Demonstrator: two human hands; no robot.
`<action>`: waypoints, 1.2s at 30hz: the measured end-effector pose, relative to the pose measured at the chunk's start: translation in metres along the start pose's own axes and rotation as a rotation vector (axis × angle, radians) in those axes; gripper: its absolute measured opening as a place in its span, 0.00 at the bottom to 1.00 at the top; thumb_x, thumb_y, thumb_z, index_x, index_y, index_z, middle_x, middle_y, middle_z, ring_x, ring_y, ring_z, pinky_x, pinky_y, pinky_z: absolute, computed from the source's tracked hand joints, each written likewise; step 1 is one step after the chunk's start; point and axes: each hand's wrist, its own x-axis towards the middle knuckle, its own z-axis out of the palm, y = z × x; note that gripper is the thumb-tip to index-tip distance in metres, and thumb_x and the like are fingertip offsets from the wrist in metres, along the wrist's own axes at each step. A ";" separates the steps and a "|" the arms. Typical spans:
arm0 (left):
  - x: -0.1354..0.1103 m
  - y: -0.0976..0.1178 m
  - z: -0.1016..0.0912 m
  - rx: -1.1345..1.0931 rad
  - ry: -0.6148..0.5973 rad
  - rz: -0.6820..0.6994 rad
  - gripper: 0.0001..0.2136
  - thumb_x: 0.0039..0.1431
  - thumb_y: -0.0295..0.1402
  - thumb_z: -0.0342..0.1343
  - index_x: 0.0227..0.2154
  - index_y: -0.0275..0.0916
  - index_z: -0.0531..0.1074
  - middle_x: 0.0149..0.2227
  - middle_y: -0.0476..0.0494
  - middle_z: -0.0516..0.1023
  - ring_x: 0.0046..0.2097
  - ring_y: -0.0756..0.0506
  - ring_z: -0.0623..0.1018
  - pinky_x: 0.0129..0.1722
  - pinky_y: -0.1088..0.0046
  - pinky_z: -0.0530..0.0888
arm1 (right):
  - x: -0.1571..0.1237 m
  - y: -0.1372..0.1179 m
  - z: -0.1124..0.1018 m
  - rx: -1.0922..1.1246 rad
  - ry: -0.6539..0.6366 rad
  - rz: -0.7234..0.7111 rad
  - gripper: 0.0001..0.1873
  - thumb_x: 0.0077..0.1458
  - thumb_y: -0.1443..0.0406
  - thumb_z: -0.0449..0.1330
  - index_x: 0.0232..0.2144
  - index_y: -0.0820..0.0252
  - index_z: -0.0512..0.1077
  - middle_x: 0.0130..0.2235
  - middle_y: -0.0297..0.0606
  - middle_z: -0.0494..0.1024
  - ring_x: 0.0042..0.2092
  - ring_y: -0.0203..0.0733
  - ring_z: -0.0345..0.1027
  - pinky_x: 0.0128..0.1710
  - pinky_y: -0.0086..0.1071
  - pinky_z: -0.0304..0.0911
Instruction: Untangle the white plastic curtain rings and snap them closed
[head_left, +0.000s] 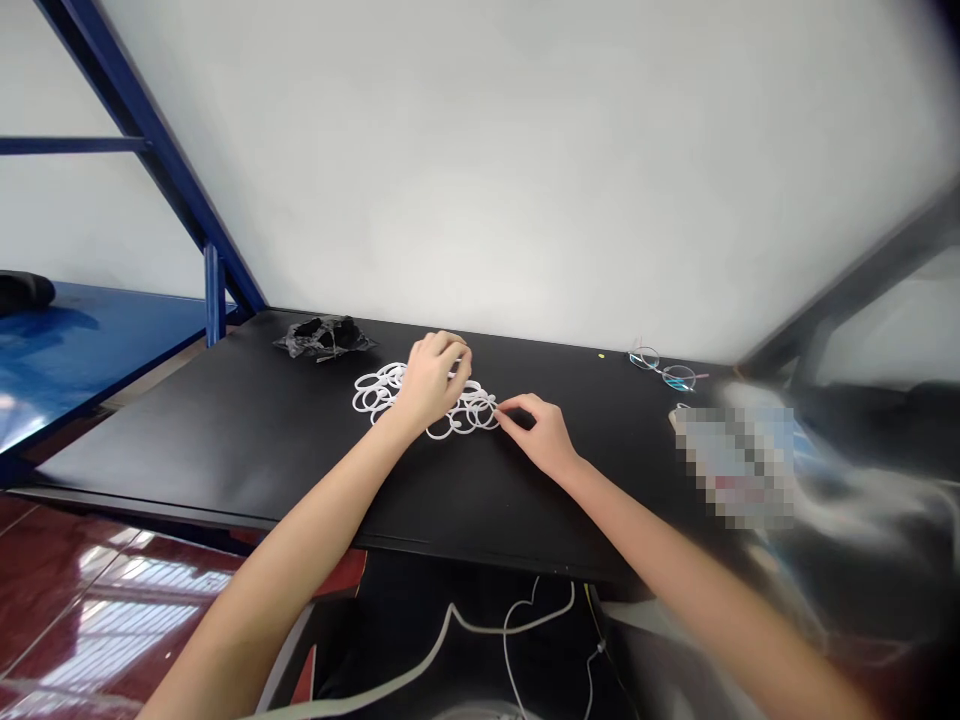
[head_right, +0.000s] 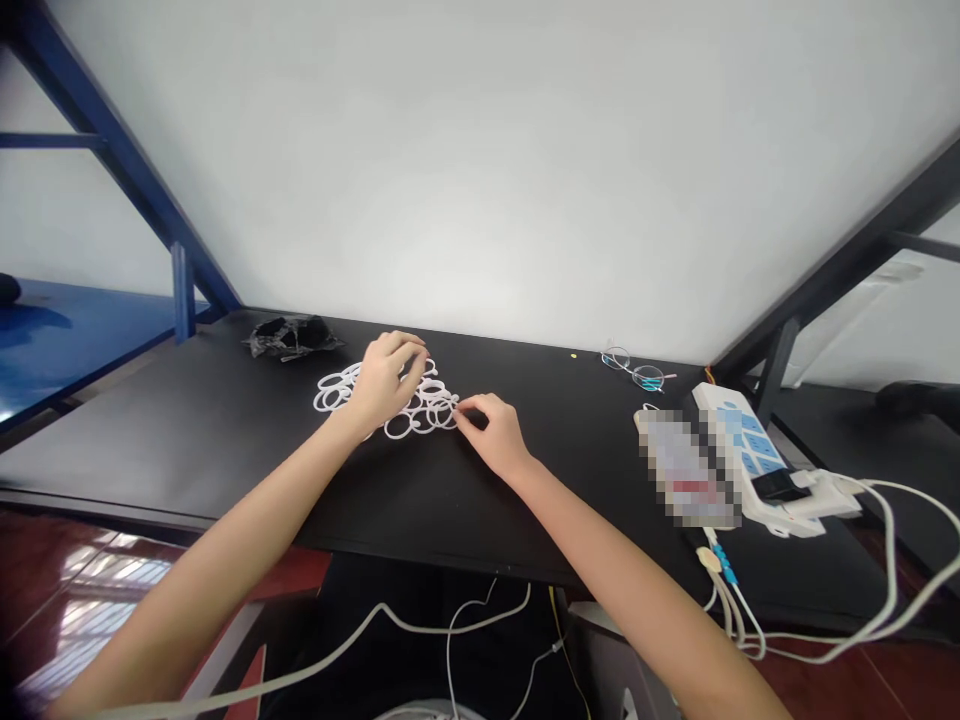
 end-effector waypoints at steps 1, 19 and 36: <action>0.002 -0.009 -0.004 0.035 0.003 -0.059 0.11 0.66 0.34 0.45 0.37 0.38 0.72 0.43 0.39 0.75 0.45 0.41 0.71 0.46 0.60 0.66 | 0.000 0.000 -0.001 0.002 0.010 -0.013 0.04 0.56 0.65 0.60 0.30 0.55 0.76 0.33 0.37 0.80 0.38 0.46 0.74 0.42 0.40 0.67; -0.006 -0.074 0.008 -0.300 -0.314 -0.442 0.17 0.63 0.43 0.45 0.39 0.41 0.76 0.42 0.43 0.80 0.46 0.41 0.77 0.51 0.64 0.71 | -0.005 0.006 0.010 -0.096 -0.182 0.038 0.21 0.59 0.58 0.57 0.55 0.50 0.69 0.59 0.43 0.69 0.61 0.52 0.61 0.60 0.50 0.60; 0.012 -0.034 0.000 -0.762 -0.154 -0.498 0.19 0.66 0.44 0.43 0.48 0.36 0.70 0.55 0.37 0.74 0.59 0.43 0.71 0.62 0.63 0.64 | 0.006 0.020 0.008 -0.057 -0.070 0.094 0.17 0.53 0.66 0.58 0.46 0.56 0.75 0.53 0.44 0.75 0.56 0.51 0.68 0.57 0.49 0.63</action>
